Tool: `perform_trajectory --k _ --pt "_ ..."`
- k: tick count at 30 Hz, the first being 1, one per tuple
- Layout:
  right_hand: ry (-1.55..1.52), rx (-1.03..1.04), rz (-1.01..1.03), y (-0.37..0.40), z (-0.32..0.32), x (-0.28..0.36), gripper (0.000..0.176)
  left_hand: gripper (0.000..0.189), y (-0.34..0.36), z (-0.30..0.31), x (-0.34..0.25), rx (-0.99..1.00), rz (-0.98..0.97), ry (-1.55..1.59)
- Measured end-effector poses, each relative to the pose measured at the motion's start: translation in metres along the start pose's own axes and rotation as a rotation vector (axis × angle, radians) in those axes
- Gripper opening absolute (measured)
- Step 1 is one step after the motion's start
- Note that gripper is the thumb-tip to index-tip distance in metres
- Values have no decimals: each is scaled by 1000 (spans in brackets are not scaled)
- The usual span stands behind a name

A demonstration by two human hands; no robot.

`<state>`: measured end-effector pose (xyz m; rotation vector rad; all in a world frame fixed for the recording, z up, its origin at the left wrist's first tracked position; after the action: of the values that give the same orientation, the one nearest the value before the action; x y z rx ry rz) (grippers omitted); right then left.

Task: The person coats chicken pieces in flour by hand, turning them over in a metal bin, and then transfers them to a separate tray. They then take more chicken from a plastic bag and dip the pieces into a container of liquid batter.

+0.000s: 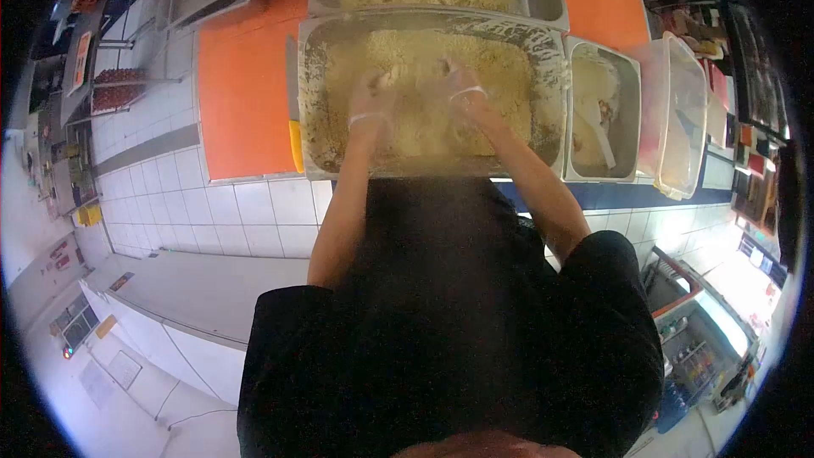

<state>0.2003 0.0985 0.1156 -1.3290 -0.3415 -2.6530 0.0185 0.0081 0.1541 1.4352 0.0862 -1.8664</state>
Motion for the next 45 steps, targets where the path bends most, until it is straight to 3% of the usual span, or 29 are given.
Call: perform_trajectory --k 2,4,5,6,7,8,10,11,13,15,17,20,22,23,25,26,29,31,32,34,35,36,37,38,39,41,42,44,45 --pt "29 -123 58 3 14 -2 65 52 1 12 -14 -263 -276 -401" --pt "827 -310 796 11 29 12 35 51 -1 19 -3 -152 -236 -561" --pt "826 -310 795 11 36 4 35 52 -4 22 3 -43 -201 -717" --pt "681 -60 488 10 41 -15 34 52 -7 26 5 -39 -197 -721" --pt "523 184 179 15 38 -32 33 50 -7 23 14 259 -168 -883" --pt "522 192 175 26 40 -26 33 49 -3 20 22 562 -134 -1029" --pt "433 552 -26 56 41 -8 30 48 3 13 38 564 -133 -1018" --pt "436 551 -26 60 30 -23 30 46 6 6 49 564 -140 -1011" --pt "496 389 339 71 -4 -57 31 44 13 -4 71 562 -154 -998" --pt "411 434 243 60 12 -25 32 42 14 -1 74 553 -159 -996" --pt "323 479 139 54 17 -16 34 39 16 6 59 472 -229 -557" --pt "348 229 155 32 32 -43 33 43 25 10 -7 276 -123 -773" --pt "555 -177 925 36 25 -65 33 45 9 -13 61 362 -192 -777" --pt "554 -177 930 35 18 -59 33 47 4 -22 85 452 -261 -784" --pt "550 254 308 37 -14 -52 41 42 12 -31 85 478 -366 -892" --pt "549 253 310 40 -23 -42 41 40 17 -36 84 509 -478 -999" --pt "377 301 329 44 -27 -19 41 41 31 -30 49 555 -407 -897" --pt "-235 358 -55 42 -18 -20 39 41 33 -19 27 489 -566 -852" --pt "-237 359 -59 29 -18 -32 39 42 32 -13 17 418 -717 -800" --pt "-171 248 18 -1 -20 -66 39 42 14 -13 12 399 -763 -745" --pt "-168 250 13 -5 -11 -54 39 43 3 -17 6 371 -820 -687" --pt "110 183 175 -17 7 -23 39 43 -2 -24 -9 371 -821 -685" --pt "387 109 336 -27 20 5 39 45 -11 -30 -23 278 -455 -758" --pt "389 104 337 -32 25 21 39 47 -19 -36 -28 183 -90 -811" --pt "500 146 371 -33 26 34 38 47 -30 -54 3 185 -93 -810" --pt "609 196 399 -38 8 13 37 48 -39 -97 79 -271 -1277 -1684" --pt "625 138 481 -48 -23 -29 41 48 -35 -93 67 -267 -1274 -1686" --pt "637 75 569 -55 -40 -47 44 45 -34 -71 24 -26 -659 -828" --pt "395 139 401 -54 -36 -41 52 45 -41 -69 26 -33 -662 -827"
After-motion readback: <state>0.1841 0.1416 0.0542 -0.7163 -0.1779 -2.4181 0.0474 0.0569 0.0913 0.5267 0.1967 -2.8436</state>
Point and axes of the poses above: each hand's wrist, its own y-axis away from the middle knuckle, its own z-axis out of the back of the hand, x = y × z, the point moved 3 cm from there along -y, towards the middle knuckle, and after that the axes turned 15 degrees about -x, right-handed, at the moved point
